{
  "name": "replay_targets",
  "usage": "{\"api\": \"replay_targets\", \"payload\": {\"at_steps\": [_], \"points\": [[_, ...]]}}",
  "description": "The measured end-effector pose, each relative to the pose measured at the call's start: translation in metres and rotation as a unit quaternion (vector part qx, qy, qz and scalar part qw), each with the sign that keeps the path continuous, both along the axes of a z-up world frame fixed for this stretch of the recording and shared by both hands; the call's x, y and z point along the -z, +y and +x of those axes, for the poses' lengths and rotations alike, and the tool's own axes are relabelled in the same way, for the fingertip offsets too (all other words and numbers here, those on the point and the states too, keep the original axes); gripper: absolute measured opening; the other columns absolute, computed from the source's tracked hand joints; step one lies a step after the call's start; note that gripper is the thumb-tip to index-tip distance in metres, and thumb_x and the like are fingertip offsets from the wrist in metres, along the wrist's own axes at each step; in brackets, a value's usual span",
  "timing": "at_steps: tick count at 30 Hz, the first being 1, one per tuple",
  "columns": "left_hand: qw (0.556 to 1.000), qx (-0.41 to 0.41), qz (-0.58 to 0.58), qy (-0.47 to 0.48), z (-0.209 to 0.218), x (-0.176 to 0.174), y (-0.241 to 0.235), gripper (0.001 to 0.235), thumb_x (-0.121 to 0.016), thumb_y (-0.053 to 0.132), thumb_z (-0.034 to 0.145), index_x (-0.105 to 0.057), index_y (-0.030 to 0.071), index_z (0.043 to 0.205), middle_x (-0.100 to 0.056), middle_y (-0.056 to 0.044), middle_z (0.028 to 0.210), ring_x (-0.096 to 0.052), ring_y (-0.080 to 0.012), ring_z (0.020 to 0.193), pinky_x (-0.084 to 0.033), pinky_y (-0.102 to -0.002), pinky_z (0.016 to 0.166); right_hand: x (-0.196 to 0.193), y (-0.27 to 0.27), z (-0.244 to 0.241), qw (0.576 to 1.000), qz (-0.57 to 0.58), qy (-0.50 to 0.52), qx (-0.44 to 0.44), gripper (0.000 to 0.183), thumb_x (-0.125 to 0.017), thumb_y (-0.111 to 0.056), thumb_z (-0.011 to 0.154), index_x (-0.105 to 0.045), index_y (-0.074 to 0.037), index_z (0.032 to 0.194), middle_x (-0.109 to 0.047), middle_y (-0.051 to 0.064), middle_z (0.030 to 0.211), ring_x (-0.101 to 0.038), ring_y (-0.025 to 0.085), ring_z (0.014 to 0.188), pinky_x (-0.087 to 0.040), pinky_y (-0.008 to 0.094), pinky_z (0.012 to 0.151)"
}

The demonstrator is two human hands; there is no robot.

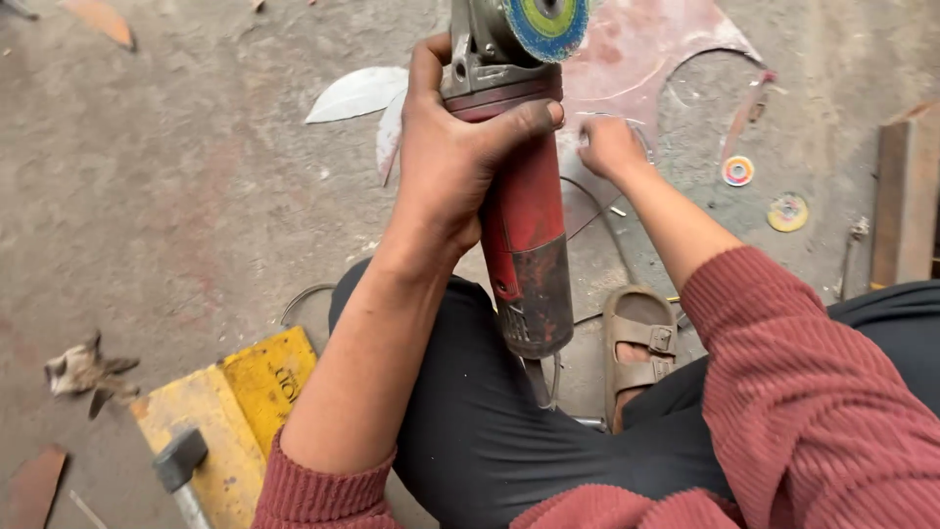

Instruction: The person uses an angle grinder to cut curved shapes into a metal plate, moving the tool along marked lines while holding the plate steady by hand. The person also swaps the grinding disc on the tool during the process.

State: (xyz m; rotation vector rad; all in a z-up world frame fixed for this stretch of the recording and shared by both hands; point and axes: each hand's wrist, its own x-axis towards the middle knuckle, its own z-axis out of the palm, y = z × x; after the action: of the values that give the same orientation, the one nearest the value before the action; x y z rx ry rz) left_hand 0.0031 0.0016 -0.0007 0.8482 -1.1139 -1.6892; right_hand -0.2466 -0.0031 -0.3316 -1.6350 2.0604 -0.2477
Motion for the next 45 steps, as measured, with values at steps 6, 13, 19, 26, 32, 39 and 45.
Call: {"api": "replay_targets", "payload": {"at_steps": [6,13,19,26,32,39,45], "points": [[0.998,-0.037,0.013,-0.050,0.015,0.010,-0.002,0.072,-0.091,0.002,0.072,-0.046,0.004,0.129,-0.069,-0.013,0.107,-0.071,-0.0204,0.094,-0.064,-0.036,0.083,0.043,-0.021,0.026,0.964,-0.206,0.077,-0.151,0.023,-0.056,-0.010,0.090,-0.072,-0.011,0.106,-0.067,0.018,0.125,-0.064,0.043,0.112,-0.054,0.052,0.082],[0.998,-0.038,0.045,-0.023,0.012,0.017,-0.019,0.077,-0.090,0.006,0.067,-0.042,0.007,0.127,-0.066,-0.013,0.103,-0.070,-0.0223,0.088,-0.067,-0.041,0.073,0.038,-0.029,-0.017,0.994,-0.046,0.086,-0.057,0.025,-0.063,-0.016,0.094,-0.071,-0.015,0.118,-0.066,0.019,0.121,-0.063,0.040,0.114,-0.053,0.051,0.095],[0.999,-0.036,0.012,-0.012,0.005,0.021,-0.022,0.073,-0.091,0.007,0.069,-0.044,0.006,0.124,-0.066,-0.013,0.105,-0.072,-0.0226,0.090,-0.069,-0.041,0.076,0.040,-0.023,-0.037,0.989,-0.143,-0.004,-0.048,0.044,-0.074,-0.017,0.080,-0.070,-0.016,0.124,-0.063,0.021,0.120,-0.061,0.044,0.109,-0.051,0.051,0.092],[0.999,-0.038,-0.031,-0.022,0.014,0.017,-0.005,0.070,-0.091,0.005,0.071,-0.046,0.006,0.125,-0.068,-0.013,0.106,-0.071,-0.0212,0.092,-0.066,-0.037,0.080,0.100,-0.010,-0.005,0.979,-0.083,0.132,-0.129,0.014,-0.062,-0.021,0.107,-0.074,-0.017,0.111,-0.067,0.015,0.115,-0.067,0.035,0.110,-0.055,0.050,0.091],[0.997,-0.050,-0.050,-0.006,0.014,0.022,-0.004,0.067,-0.091,0.006,0.074,-0.049,0.003,0.126,-0.069,-0.015,0.106,-0.074,-0.0227,0.092,-0.067,-0.037,0.080,0.057,0.001,-0.047,0.992,-0.077,0.051,-0.089,0.031,-0.068,-0.013,0.085,-0.075,-0.018,0.116,-0.065,0.017,0.119,-0.063,0.040,0.108,-0.052,0.051,0.090],[0.997,-0.036,-0.065,-0.019,0.011,0.017,0.000,0.063,-0.091,0.009,0.075,-0.052,0.001,0.124,-0.071,-0.015,0.104,-0.075,-0.0231,0.089,-0.069,-0.038,0.078,0.051,0.026,-0.024,0.995,-0.087,0.024,-0.040,0.031,-0.074,-0.014,0.085,-0.075,-0.018,0.115,-0.064,0.015,0.114,-0.062,0.039,0.111,-0.051,0.051,0.092],[0.996,-0.040,-0.085,-0.007,0.009,0.016,0.002,0.067,-0.092,0.005,0.074,-0.049,0.006,0.125,-0.070,-0.013,0.105,-0.074,-0.0215,0.091,-0.067,-0.037,0.080,0.080,0.044,-0.024,0.992,-0.126,0.012,-0.013,0.027,-0.071,-0.007,0.080,-0.072,-0.009,0.107,-0.058,0.025,0.114,-0.060,0.045,0.107,-0.051,0.052,0.092]]}}
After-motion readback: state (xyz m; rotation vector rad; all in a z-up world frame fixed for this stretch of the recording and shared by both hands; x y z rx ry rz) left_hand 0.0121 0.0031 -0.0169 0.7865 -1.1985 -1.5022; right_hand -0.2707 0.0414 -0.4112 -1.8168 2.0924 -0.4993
